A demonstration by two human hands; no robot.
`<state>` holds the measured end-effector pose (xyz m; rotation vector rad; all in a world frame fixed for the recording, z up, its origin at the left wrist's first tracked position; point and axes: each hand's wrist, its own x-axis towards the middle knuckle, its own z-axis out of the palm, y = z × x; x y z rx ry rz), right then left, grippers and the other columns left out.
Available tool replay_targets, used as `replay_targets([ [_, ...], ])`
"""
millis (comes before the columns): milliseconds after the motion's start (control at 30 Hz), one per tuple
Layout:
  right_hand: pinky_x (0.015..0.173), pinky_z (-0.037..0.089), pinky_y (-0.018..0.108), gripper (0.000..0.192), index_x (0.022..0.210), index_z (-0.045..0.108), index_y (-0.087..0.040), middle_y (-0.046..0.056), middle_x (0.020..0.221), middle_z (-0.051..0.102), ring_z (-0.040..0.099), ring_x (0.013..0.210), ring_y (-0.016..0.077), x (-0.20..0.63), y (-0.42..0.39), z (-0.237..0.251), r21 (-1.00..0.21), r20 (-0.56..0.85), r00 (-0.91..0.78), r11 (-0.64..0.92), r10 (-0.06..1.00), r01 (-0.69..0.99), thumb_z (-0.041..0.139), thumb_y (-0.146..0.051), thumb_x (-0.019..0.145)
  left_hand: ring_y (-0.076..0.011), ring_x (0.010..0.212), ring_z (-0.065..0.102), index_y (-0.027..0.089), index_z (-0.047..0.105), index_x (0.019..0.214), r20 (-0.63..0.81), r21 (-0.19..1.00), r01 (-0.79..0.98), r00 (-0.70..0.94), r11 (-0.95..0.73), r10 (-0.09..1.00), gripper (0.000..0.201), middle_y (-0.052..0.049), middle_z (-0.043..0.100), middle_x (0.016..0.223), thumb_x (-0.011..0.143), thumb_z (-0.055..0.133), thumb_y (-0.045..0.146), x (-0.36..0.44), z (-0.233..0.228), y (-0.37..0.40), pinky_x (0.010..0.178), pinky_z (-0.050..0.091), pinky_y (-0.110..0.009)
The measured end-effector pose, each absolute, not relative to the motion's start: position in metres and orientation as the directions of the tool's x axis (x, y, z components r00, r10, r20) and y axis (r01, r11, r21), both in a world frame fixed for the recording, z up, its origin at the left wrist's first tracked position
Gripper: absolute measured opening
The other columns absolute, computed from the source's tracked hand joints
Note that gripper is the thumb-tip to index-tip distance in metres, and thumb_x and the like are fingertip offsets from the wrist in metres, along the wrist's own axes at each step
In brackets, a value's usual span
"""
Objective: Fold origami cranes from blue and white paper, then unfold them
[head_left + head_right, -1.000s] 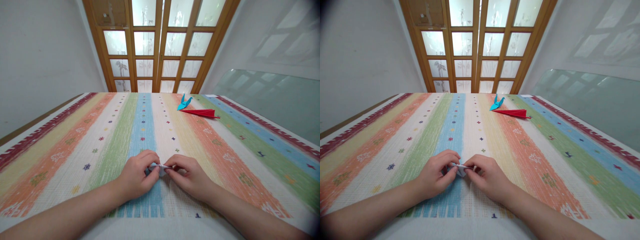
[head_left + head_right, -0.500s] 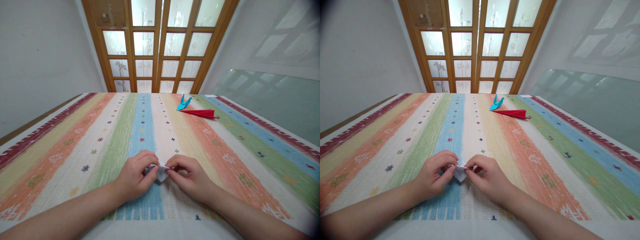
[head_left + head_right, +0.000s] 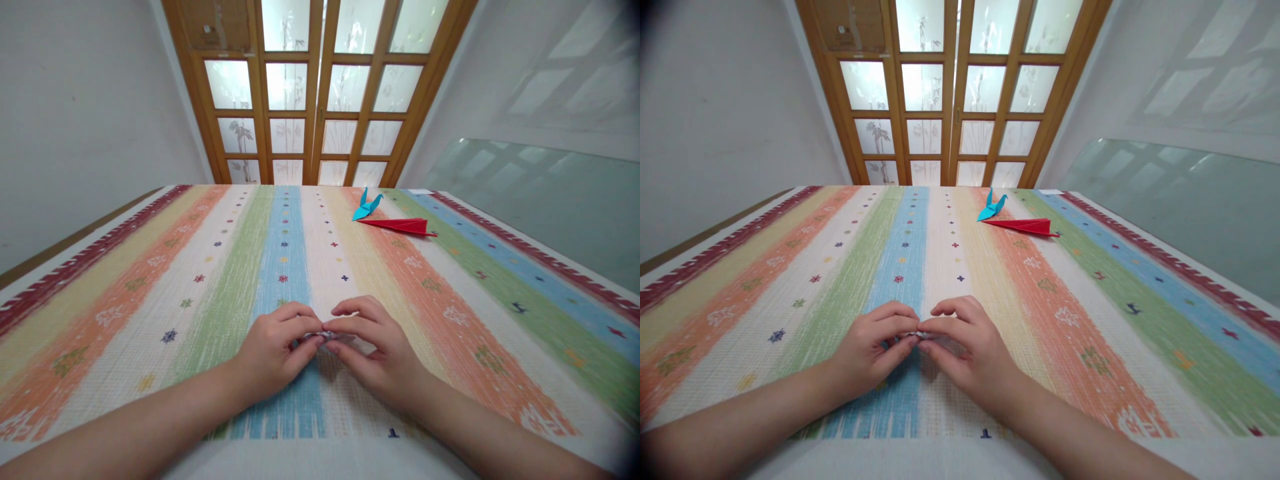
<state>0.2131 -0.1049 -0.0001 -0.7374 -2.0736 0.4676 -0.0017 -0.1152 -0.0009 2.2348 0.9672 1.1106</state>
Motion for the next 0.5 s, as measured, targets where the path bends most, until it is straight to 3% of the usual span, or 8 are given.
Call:
replay_targets([
  [333,0.085,0.051,0.037,0.014,0.095,0.064,-0.023,0.007,0.105,0.064,0.062,0.099,0.0206,0.2112,-0.1098,0.0019,-0.674,0.526,-0.471,0.685,0.708,0.277,0.063,-0.012,0.088,-0.016,0.084,0.066,0.018,0.073,0.103,0.474,0.646,0.43,0.422,-0.631,0.773,0.019,-0.009,0.067,0.106,0.095,0.056,0.021,0.0013,0.0005,-0.1196,0.071,0.056,-0.027],
  [500,0.083,0.051,0.035,0.012,0.094,0.061,-0.024,0.006,0.101,0.066,0.063,0.095,0.0199,0.2117,-0.1093,0.0024,-0.685,0.535,-0.456,0.681,0.711,0.258,0.062,-0.013,0.089,-0.0147,0.082,0.064,0.019,0.072,0.102,0.466,0.697,0.403,0.374,-0.593,0.802,0.019,-0.009,0.066,0.104,0.095,0.054,0.02,-0.0014,-0.0003,-0.1179,0.063,0.053,-0.022],
])
